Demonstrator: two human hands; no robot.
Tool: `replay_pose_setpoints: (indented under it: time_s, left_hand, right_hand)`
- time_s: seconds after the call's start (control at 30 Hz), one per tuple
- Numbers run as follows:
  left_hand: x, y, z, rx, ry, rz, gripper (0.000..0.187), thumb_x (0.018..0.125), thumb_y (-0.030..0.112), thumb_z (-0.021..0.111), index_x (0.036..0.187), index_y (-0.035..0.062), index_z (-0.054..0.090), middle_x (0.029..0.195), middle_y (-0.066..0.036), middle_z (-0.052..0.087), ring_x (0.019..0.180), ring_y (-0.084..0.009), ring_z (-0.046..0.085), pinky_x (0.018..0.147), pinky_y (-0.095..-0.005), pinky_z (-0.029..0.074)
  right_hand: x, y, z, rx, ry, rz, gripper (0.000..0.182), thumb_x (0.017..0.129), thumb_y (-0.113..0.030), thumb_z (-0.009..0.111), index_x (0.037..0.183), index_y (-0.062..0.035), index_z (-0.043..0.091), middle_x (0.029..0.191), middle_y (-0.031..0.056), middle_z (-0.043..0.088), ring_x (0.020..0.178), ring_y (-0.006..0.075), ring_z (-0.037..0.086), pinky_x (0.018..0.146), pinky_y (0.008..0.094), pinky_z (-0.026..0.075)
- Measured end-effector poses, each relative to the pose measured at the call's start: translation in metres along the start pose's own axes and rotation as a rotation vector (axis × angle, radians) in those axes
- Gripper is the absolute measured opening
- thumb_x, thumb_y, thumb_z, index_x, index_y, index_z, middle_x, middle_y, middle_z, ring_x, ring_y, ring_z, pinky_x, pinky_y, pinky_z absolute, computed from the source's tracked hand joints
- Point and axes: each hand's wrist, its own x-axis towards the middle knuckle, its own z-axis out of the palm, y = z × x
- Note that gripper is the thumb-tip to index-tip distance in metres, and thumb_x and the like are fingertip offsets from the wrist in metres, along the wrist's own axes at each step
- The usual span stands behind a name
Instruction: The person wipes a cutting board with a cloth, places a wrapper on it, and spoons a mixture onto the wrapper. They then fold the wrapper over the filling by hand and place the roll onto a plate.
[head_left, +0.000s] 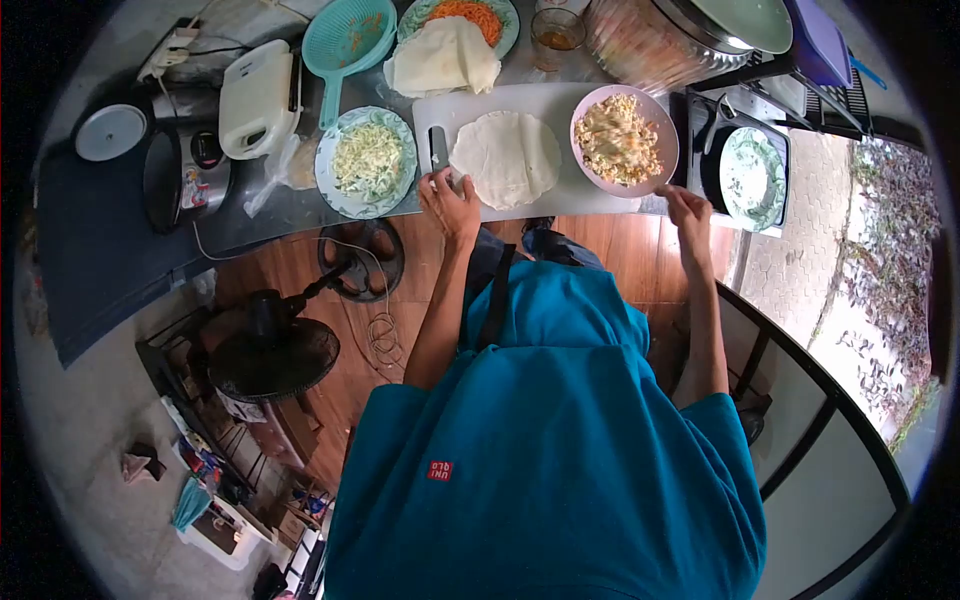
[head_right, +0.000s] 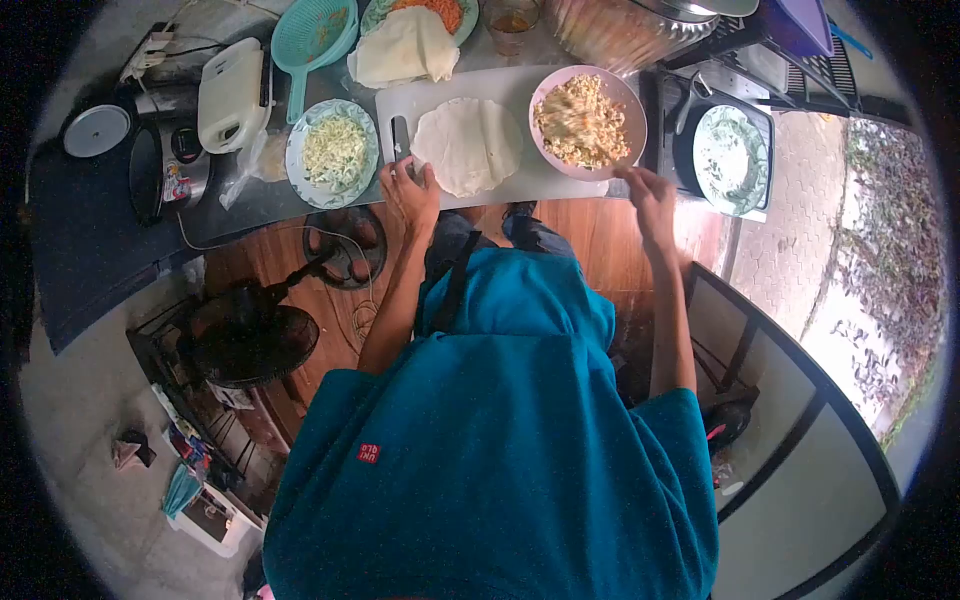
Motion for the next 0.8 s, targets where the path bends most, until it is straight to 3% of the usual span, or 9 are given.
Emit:
replay_pose_setpoints:
  time_s: [0.17,0.23,0.33,0.4,0.43,0.5,0.57,0.63,0.8]
  left_hand:
    - [0.003,0.002,-0.003,-0.014,-0.011,-0.028,0.035,0.083,0.026,0.071,0.108,0.0037,0.06,0.117,-0.018,0.05,0.108,-0.038,0.048,0.093,-0.0505,0.039]
    - [0.002,0.004,-0.005,0.022,-0.013,-0.002,0.035,0.083,0.027,0.071,0.107,0.004,0.06,0.116,-0.018,0.05,0.108,-0.0376,0.049,0.092,-0.0503,0.039]
    - [0.001,0.01,-0.006,0.111,0.004,-0.011,0.035,0.084,0.03,0.071,0.105,0.0047,0.059,0.114,-0.018,0.05,0.109,-0.0372,0.048,0.092,-0.0488,0.038]
    - [-0.001,0.009,-0.009,0.2,0.046,0.033,0.034,0.085,0.033,0.07,0.102,0.0057,0.058,0.113,-0.017,0.05,0.109,-0.0362,0.047,0.09,-0.0469,0.037]
    - [0.002,0.008,-0.011,0.201,0.046,0.03,0.034,0.085,0.033,0.07,0.102,0.0057,0.058,0.113,-0.017,0.05,0.109,-0.0362,0.047,0.09,-0.0469,0.037]
    - [0.0,0.007,-0.012,0.198,-0.034,0.012,0.036,0.086,0.038,0.069,0.101,0.007,0.057,0.113,-0.015,0.049,0.111,-0.0353,0.046,0.091,-0.0449,0.035]
    - [-0.002,0.008,-0.011,0.2,-0.037,-0.005,0.032,0.087,0.037,0.068,0.097,0.0082,0.057,0.112,-0.014,0.049,0.108,-0.0342,0.047,0.087,-0.0455,0.036]
    - [-0.002,0.007,-0.006,0.144,0.011,0.015,0.027,0.087,0.033,0.068,0.095,0.0089,0.057,0.11,-0.013,0.05,0.107,-0.0336,0.048,0.087,-0.046,0.037]
    - [-0.004,0.003,0.004,0.099,0.045,0.084,0.018,0.088,0.024,0.066,0.093,0.0085,0.058,0.108,-0.011,0.053,0.104,-0.0328,0.05,0.086,-0.0474,0.037]
  right_hand:
    - [-0.009,-0.002,0.065,0.06,-0.17,0.044,0.027,0.093,-0.019,0.058,0.096,0.002,0.074,0.072,-0.0008,0.062,0.063,0.0064,0.045,0.056,0.0247,0.034]
    - [-0.008,0.015,0.091,0.021,-0.215,-0.014,0.029,0.094,-0.022,0.058,0.098,0.0034,0.073,0.079,0.0072,0.07,0.071,0.0133,0.058,0.064,0.0305,0.044]
    - [-0.005,0.026,0.122,-0.163,-0.201,-0.062,0.03,0.094,-0.023,0.058,0.101,0.0029,0.071,0.076,0.0139,0.069,0.067,0.018,0.06,0.064,0.0333,0.046]
    - [-0.011,0.028,0.14,-0.283,-0.129,-0.101,0.028,0.094,-0.023,0.058,0.101,0.0018,0.07,0.074,0.0212,0.066,0.066,0.0268,0.063,0.065,0.0369,0.048]
    - [-0.012,0.028,0.148,-0.284,-0.132,-0.1,0.028,0.094,-0.023,0.058,0.101,0.0018,0.07,0.074,0.0212,0.066,0.066,0.0268,0.063,0.065,0.0369,0.048]
    - [-0.022,0.024,0.157,-0.347,0.028,-0.213,0.026,0.094,-0.021,0.058,0.098,0.0004,0.071,0.076,0.0227,0.066,0.068,0.0342,0.064,0.063,0.0403,0.048]
    - [-0.026,0.028,0.158,-0.427,0.006,-0.133,0.022,0.095,-0.019,0.057,0.101,-0.002,0.07,0.084,0.0209,0.069,0.074,0.0338,0.066,0.069,0.0397,0.048]
    - [-0.023,0.045,0.164,-0.516,0.137,-0.531,0.022,0.096,-0.017,0.056,0.109,-0.0056,0.07,0.087,0.0175,0.069,0.079,0.0297,0.065,0.074,0.0379,0.045]
    - [-0.028,0.045,0.17,-0.485,0.074,-0.506,0.025,0.097,-0.013,0.054,0.116,-0.0075,0.068,0.077,0.0114,0.059,0.076,0.0259,0.057,0.073,0.0367,0.04]
